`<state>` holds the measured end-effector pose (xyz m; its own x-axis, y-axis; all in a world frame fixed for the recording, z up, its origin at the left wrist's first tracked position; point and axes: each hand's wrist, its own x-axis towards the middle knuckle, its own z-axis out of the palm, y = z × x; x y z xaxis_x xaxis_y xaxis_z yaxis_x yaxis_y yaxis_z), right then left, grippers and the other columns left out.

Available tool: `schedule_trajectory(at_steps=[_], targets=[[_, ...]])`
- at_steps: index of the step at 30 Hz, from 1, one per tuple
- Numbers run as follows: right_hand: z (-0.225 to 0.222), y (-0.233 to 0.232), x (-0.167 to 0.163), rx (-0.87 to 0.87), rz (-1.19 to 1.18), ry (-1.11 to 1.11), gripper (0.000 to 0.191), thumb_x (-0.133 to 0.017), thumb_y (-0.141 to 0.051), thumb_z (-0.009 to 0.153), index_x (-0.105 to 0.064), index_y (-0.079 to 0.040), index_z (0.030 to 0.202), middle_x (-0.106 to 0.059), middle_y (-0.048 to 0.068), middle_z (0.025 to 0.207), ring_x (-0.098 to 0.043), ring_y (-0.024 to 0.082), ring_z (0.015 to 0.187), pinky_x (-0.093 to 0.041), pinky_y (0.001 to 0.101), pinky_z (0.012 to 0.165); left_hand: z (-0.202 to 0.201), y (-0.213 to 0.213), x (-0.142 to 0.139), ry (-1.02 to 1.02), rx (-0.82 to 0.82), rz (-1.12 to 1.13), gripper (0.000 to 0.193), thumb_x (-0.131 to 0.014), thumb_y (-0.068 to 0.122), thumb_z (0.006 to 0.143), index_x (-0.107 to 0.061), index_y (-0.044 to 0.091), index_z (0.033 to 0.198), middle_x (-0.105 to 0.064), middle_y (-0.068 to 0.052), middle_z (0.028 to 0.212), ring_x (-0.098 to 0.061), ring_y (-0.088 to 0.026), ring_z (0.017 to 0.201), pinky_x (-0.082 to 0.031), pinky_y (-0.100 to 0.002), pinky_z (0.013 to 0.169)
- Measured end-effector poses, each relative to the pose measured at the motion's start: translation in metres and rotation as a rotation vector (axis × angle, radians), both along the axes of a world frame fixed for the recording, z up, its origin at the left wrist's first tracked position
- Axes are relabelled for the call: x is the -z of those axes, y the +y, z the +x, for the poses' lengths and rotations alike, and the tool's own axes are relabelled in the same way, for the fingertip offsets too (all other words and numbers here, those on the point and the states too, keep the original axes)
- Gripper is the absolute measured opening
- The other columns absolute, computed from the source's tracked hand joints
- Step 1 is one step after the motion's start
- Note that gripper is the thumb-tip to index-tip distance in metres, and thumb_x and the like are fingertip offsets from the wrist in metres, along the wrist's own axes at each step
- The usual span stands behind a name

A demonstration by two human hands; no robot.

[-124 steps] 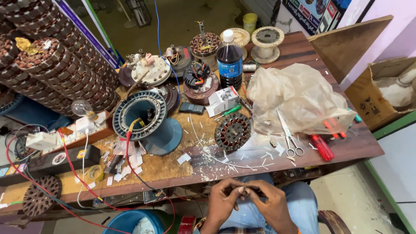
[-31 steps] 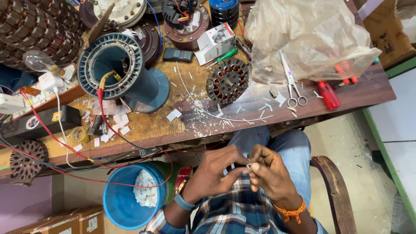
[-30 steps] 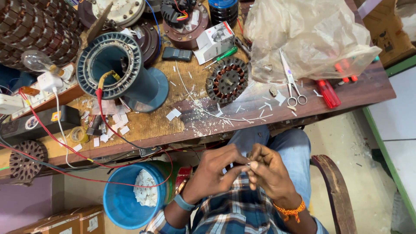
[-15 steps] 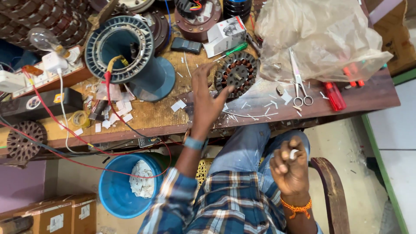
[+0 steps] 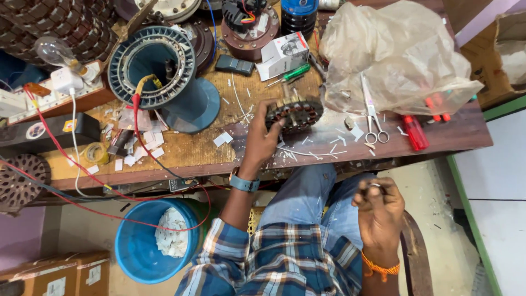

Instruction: The person inserts small white insulating pieces into the slots of a circular stator core. They use scissors to trim the pieces and tweezers to adjust them within the slots. The person repeatedly handles the stator, placing it on the table and picking it up to continue the assembly.

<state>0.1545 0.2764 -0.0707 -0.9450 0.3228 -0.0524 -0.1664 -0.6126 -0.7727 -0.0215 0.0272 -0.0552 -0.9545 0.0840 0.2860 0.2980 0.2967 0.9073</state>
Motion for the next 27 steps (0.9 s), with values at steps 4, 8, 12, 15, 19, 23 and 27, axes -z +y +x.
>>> schedule_trajectory(at_steps=[4,8,12,15,19,23,27], targets=[[-0.013,-0.025,-0.020,-0.028,0.317,0.095,0.018,-0.073,-0.015,0.100,-0.062,-0.001,0.104,-0.073,0.016,0.101,-0.071,0.022,0.084,-0.061,0.0350,0.073,0.011,-0.005,-0.011,0.165,0.156,-0.097,0.053,-0.071,0.003,0.092,-0.050,0.013,0.140,-0.067,-0.014,0.131,-0.067,-0.031,0.123,-0.053,-0.047,0.108],[-0.021,-0.027,-0.036,0.031,0.494,0.145,0.021,-0.072,-0.016,0.103,-0.060,0.001,0.105,-0.071,0.016,0.102,-0.071,0.021,0.090,-0.062,0.0353,0.079,0.007,0.003,-0.025,-0.003,0.234,0.011,0.074,-0.077,0.009,0.088,-0.042,0.019,0.152,-0.071,-0.009,0.129,-0.071,-0.026,0.122,-0.057,-0.041,0.110],[-0.024,-0.015,-0.039,0.095,0.492,0.134,0.021,-0.071,-0.016,0.105,-0.059,0.001,0.108,-0.070,0.017,0.102,-0.070,0.022,0.091,-0.062,0.0357,0.080,-0.002,0.017,-0.031,0.208,0.280,-0.170,0.087,-0.085,0.010,0.082,-0.037,0.016,0.155,-0.066,-0.015,0.133,-0.062,-0.037,0.124,-0.048,-0.046,0.110],[-0.022,-0.004,-0.034,0.118,0.439,0.135,0.020,-0.069,-0.015,0.106,-0.057,0.001,0.109,-0.069,0.016,0.101,-0.070,0.022,0.088,-0.062,0.0363,0.079,-0.002,0.038,-0.020,0.182,0.230,-0.093,0.092,-0.085,0.010,0.080,-0.032,0.016,0.154,-0.057,-0.021,0.141,-0.061,-0.041,0.125,-0.049,-0.048,0.109],[-0.017,0.002,-0.024,0.143,0.348,0.145,0.019,-0.069,-0.013,0.106,-0.057,0.000,0.110,-0.068,0.016,0.101,-0.069,0.023,0.087,-0.061,0.0362,0.077,-0.001,0.060,0.001,-0.051,0.076,0.107,0.081,-0.078,0.010,0.090,-0.030,0.021,0.154,-0.054,-0.021,0.152,-0.062,-0.040,0.133,-0.052,-0.048,0.109],[-0.020,0.009,-0.021,0.162,0.352,0.201,0.020,-0.070,-0.014,0.106,-0.056,0.000,0.110,-0.068,0.016,0.101,-0.069,0.023,0.087,-0.061,0.0367,0.078,-0.007,0.052,0.007,-0.120,0.055,0.323,0.076,-0.072,0.011,0.088,-0.033,0.021,0.152,-0.052,-0.020,0.153,-0.065,-0.040,0.131,-0.056,-0.050,0.102],[-0.019,0.012,-0.020,0.182,0.343,0.157,0.022,-0.070,-0.016,0.107,-0.056,0.000,0.110,-0.068,0.015,0.101,-0.068,0.022,0.085,-0.060,0.0354,0.076,-0.012,0.022,-0.001,-0.163,0.122,0.012,0.075,-0.081,0.012,0.086,-0.040,0.021,0.149,-0.058,-0.020,0.148,-0.060,-0.041,0.133,-0.050,-0.051,0.107]])
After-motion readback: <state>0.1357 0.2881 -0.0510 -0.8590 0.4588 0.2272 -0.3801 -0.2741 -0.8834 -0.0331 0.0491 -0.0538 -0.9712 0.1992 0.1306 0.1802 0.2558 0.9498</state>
